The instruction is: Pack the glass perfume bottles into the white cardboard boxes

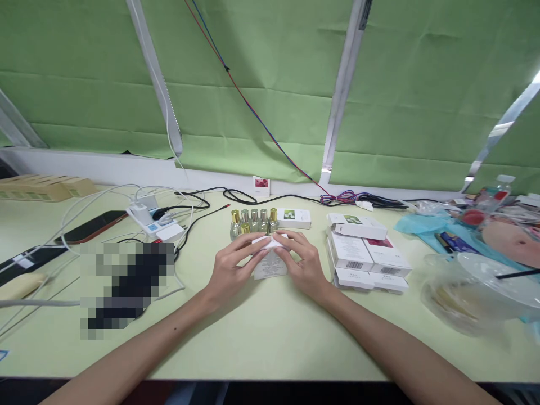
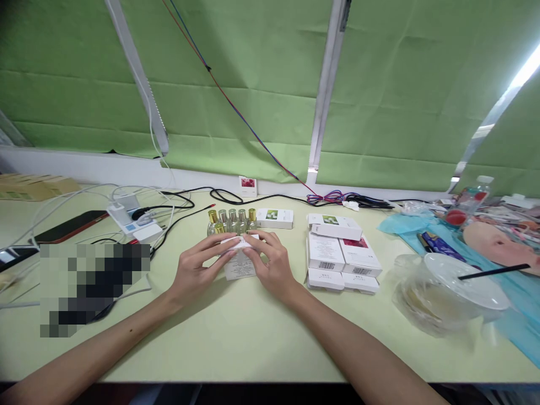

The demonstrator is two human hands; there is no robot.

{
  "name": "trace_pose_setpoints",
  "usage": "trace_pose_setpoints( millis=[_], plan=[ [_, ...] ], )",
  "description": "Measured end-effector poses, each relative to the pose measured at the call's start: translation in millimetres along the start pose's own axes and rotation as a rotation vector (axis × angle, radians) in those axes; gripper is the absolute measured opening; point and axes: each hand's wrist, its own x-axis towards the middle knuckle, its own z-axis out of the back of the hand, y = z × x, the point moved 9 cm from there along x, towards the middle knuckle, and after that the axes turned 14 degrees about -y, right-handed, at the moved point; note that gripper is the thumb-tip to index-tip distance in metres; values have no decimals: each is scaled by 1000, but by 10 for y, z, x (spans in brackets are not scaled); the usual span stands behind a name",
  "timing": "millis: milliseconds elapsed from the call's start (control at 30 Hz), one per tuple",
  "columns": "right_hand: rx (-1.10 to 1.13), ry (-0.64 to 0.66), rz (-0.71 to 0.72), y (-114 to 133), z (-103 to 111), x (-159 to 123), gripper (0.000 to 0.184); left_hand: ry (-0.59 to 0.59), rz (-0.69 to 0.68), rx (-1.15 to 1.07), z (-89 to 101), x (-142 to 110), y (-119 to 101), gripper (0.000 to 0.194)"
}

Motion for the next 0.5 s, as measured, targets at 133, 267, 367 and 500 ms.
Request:
trace_pose_setpoints(
  millis=[133,267,367,500],
  plan=[
    [6,-8,17,5,-3,0,28,-3,-12,-13,6,4,-7,21],
    [6,-8,27,8,-10,-3,29,-15,-20,-25,23,22,-23,19],
    [-1,-5,22,2,-13,-9,30,-5,-12,-31,21,31,-22,18],
    [-8,-9,31,12,-7,-15,30,-5,-19,-37,28,38,-28,19]
  ],
)
